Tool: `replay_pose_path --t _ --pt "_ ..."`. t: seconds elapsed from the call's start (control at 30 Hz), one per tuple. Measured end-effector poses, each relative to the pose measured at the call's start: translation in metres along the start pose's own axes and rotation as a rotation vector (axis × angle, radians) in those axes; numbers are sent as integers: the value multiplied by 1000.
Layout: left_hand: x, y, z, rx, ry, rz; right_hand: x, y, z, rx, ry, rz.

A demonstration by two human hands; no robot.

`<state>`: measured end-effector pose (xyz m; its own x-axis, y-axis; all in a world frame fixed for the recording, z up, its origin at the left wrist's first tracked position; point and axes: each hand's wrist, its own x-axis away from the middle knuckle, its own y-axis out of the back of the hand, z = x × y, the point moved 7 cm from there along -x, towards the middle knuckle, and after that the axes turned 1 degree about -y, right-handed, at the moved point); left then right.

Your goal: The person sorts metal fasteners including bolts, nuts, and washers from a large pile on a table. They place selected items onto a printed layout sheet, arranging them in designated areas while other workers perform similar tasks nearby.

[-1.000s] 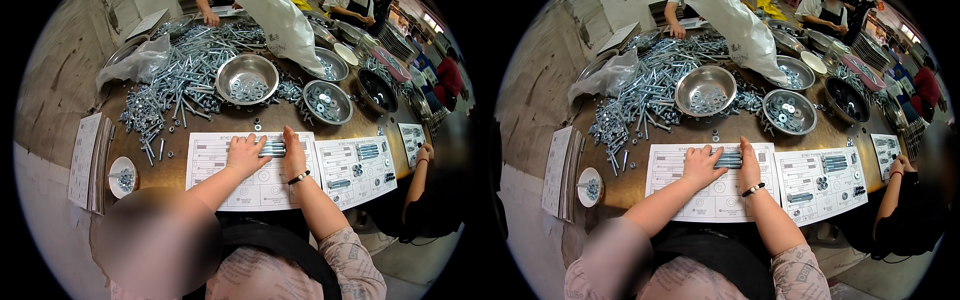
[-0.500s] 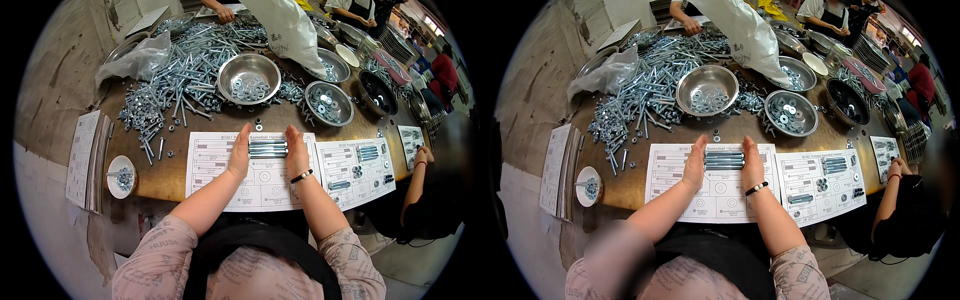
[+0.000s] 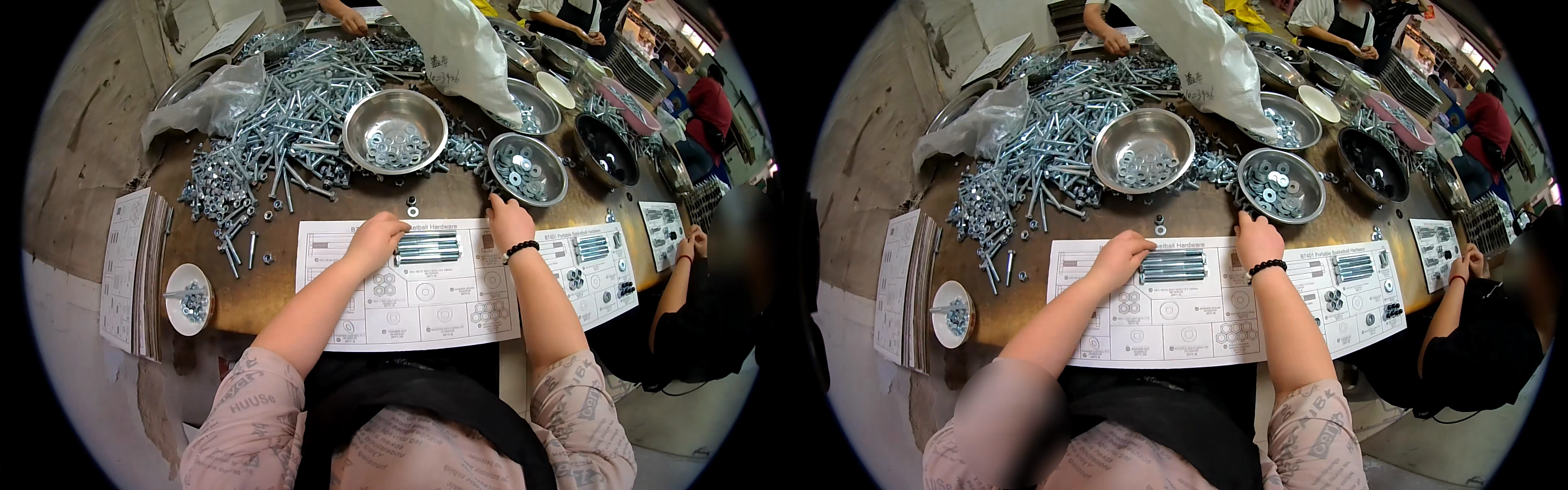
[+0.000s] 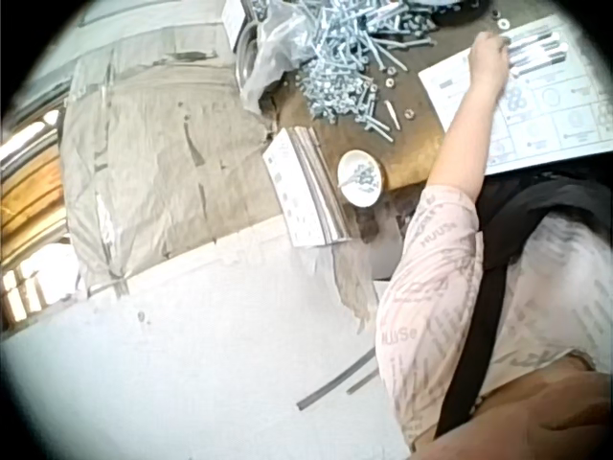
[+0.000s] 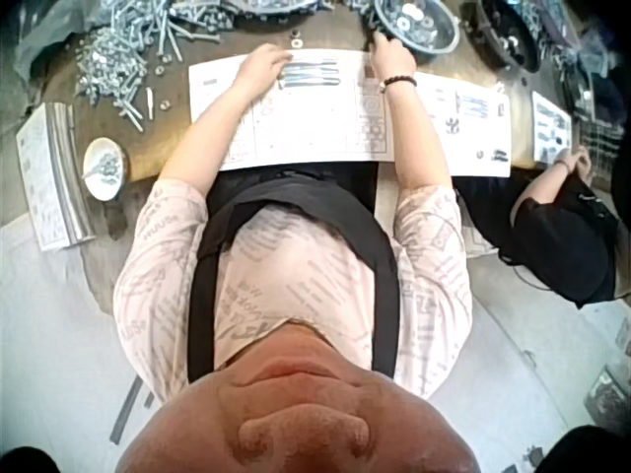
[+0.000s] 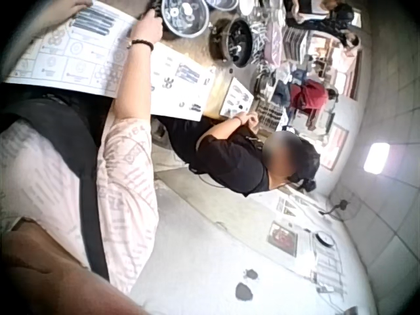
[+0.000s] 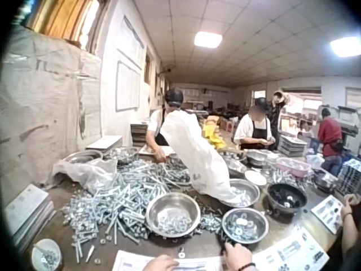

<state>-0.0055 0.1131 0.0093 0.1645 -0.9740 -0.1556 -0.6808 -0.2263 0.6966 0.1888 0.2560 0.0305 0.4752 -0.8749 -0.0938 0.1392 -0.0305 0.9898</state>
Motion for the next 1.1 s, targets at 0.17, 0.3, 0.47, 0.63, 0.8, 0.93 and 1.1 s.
replay_pose_path --t 0.17,0.3,0.47,0.63,0.8,0.93,1.1 --pt "-4 0 3 8 -25 64 -8 -9 3 126 -52 142" --pt "-1 -2 4 67 -24 137 -6 -10 9 120 -37 92" --pt "12 -6 -25 -155 -40 214 -5 -15 7 106 80 -80" --pt "13 -7 -26 -161 -70 154 -3 -11 12 -60 276 -286" --pt "14 -6 -27 -165 -66 136 -11 -13 11 -204 120 -172" --pt "14 -5 -29 -175 -33 152 -20 -14 9 -244 104 -190" --pt "14 -7 -25 -157 -28 165 -17 -1 6 -326 234 -194"
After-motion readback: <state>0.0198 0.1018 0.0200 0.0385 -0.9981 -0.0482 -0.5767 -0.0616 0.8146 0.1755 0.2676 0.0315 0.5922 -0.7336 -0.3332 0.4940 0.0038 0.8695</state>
